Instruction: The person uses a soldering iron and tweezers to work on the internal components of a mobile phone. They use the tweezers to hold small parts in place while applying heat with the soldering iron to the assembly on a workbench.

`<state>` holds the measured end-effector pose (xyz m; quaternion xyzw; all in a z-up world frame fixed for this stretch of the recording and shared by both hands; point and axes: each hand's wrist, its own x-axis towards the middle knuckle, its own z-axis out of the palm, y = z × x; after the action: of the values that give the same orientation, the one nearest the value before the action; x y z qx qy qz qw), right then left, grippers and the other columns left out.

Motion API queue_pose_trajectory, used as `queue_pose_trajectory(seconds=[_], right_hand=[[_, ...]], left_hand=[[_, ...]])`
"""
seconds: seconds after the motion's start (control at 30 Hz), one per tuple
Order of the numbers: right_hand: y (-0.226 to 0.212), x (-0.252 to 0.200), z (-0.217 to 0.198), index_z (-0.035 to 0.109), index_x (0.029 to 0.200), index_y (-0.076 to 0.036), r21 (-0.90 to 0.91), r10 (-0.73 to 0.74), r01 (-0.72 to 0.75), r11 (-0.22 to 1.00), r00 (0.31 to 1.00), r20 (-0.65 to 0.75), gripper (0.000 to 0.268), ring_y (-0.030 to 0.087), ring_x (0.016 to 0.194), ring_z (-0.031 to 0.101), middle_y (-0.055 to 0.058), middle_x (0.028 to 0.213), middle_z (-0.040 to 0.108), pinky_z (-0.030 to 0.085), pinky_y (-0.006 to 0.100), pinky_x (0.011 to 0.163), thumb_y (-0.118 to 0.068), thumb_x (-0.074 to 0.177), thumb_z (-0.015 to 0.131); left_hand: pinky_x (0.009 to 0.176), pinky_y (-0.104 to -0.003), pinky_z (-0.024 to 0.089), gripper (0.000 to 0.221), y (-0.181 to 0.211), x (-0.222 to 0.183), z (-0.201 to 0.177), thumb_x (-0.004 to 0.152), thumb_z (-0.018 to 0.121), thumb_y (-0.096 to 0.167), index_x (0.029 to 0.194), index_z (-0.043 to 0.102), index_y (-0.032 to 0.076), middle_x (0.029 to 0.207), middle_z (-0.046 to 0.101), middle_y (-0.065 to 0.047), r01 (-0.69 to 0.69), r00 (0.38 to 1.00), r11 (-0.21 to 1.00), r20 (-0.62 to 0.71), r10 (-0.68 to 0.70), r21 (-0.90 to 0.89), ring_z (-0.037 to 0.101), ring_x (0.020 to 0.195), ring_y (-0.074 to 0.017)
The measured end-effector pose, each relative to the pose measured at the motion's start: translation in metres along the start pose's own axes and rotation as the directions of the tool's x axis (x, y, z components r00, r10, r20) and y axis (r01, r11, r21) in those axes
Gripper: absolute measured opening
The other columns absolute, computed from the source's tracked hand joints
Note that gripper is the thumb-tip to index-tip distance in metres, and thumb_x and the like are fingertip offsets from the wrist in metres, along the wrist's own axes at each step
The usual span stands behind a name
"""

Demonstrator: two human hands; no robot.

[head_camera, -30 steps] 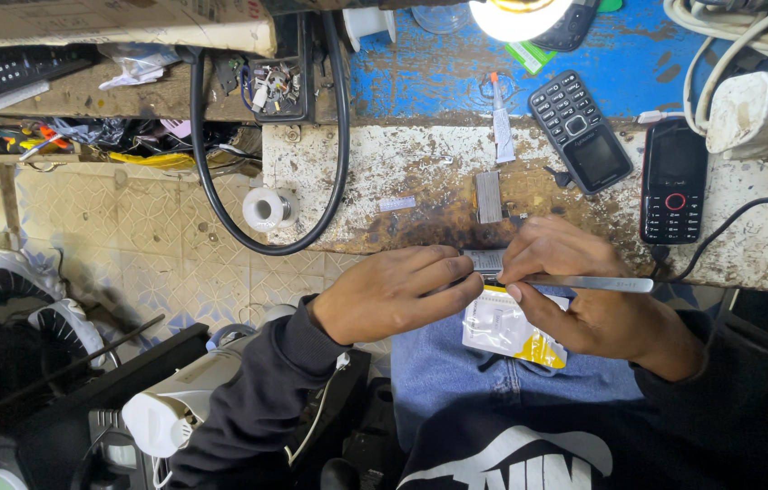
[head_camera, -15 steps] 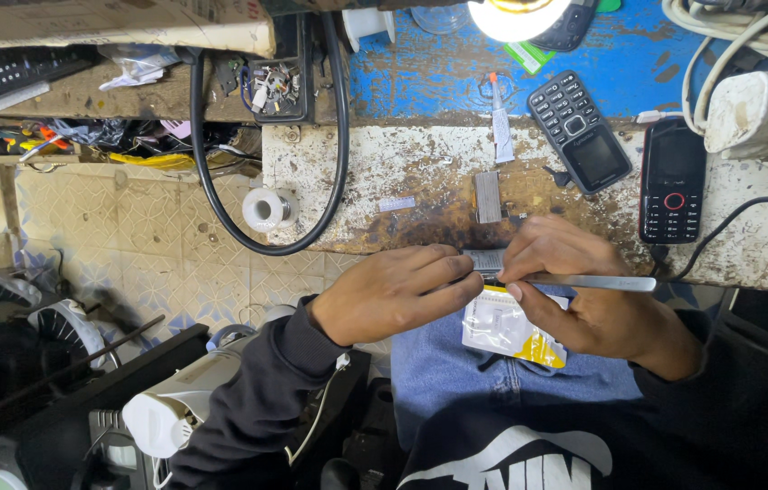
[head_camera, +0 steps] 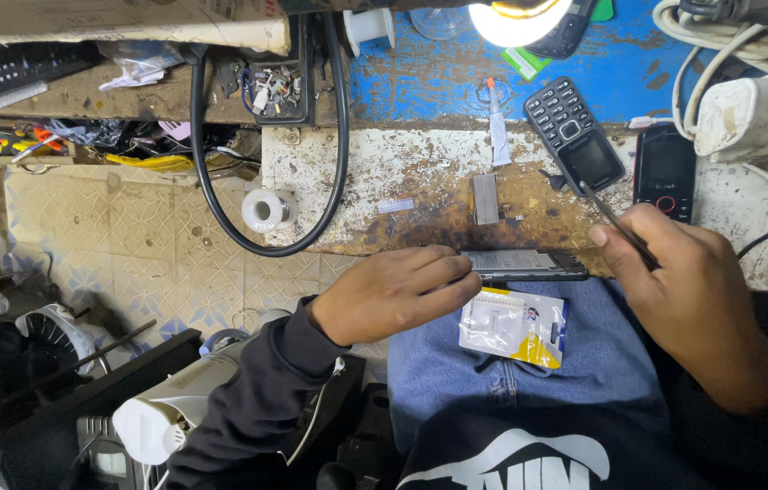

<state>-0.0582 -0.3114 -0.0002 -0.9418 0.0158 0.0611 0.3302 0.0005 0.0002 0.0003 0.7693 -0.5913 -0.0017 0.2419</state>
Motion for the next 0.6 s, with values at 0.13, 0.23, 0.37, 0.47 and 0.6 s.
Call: queue_pose_trajectory(seconds=[0.13,0.23,0.37,0.47,0.6], right_hand=[[0.017,0.004,0.019,0.063,0.105,-0.013,-0.221,0.067,-0.035,0.975,0.988,0.137,0.014,0.043,0.086,0.067,0.013,0.093,0.072,0.047,0.054,0.072,-0.027,0.101,0.064],[0.016,0.001,0.027,0.063,0.111,-0.016,-0.335,0.004,0.041,0.941,0.991,0.132,0.016,0.039,0.084,0.069,0.007,0.096,0.073,0.051,0.053,0.069,-0.026,0.099,0.066],[0.012,-0.002,0.033,0.062,0.116,-0.013,-0.359,-0.127,0.149,0.921,0.988,0.084,0.021,0.032,0.087,0.070,0.007,0.100,0.072,0.052,0.048,0.072,-0.018,0.096,0.068],[0.011,-0.003,0.032,0.062,0.113,-0.010,-0.476,-0.252,0.247,0.844,0.966,0.053,0.022,0.030,0.098,0.063,0.009,0.106,0.062,0.053,0.044,0.086,-0.023,0.095,0.066],[-0.014,-0.004,-0.006,0.063,0.113,-0.013,-0.533,-0.329,0.282,0.798,0.944,0.007,0.024,0.029,0.095,0.061,0.008,0.099,0.061,0.052,0.041,0.087,-0.030,0.096,0.068]], left_hand=[[0.089,-0.040,0.056,0.018,0.000,-0.001,0.002,0.107,0.058,0.001,0.125,0.055,0.001,0.119,0.061,-0.017,0.002,1.000,1.000,-0.006,-0.002,-0.002,0.064,0.107,-0.0328],[0.088,-0.040,0.055,0.021,0.000,-0.001,0.003,0.106,0.058,-0.002,0.126,0.054,0.001,0.118,0.060,-0.017,0.011,1.000,1.000,-0.009,-0.012,-0.017,0.063,0.106,-0.0332],[0.085,-0.039,0.055,0.024,0.000,-0.001,0.003,0.102,0.061,-0.004,0.125,0.055,0.001,0.115,0.061,-0.016,0.014,0.999,1.000,-0.033,-0.015,-0.023,0.065,0.105,-0.0318],[0.084,-0.040,0.054,0.023,0.001,0.001,0.000,0.102,0.059,-0.005,0.124,0.054,0.000,0.111,0.059,-0.016,0.008,0.999,0.999,-0.035,-0.010,-0.040,0.064,0.100,-0.0321],[0.083,-0.042,0.053,0.023,0.000,0.002,0.001,0.101,0.059,-0.001,0.124,0.056,0.001,0.111,0.060,-0.015,0.005,0.999,0.999,-0.049,-0.007,-0.050,0.063,0.100,-0.0319]])
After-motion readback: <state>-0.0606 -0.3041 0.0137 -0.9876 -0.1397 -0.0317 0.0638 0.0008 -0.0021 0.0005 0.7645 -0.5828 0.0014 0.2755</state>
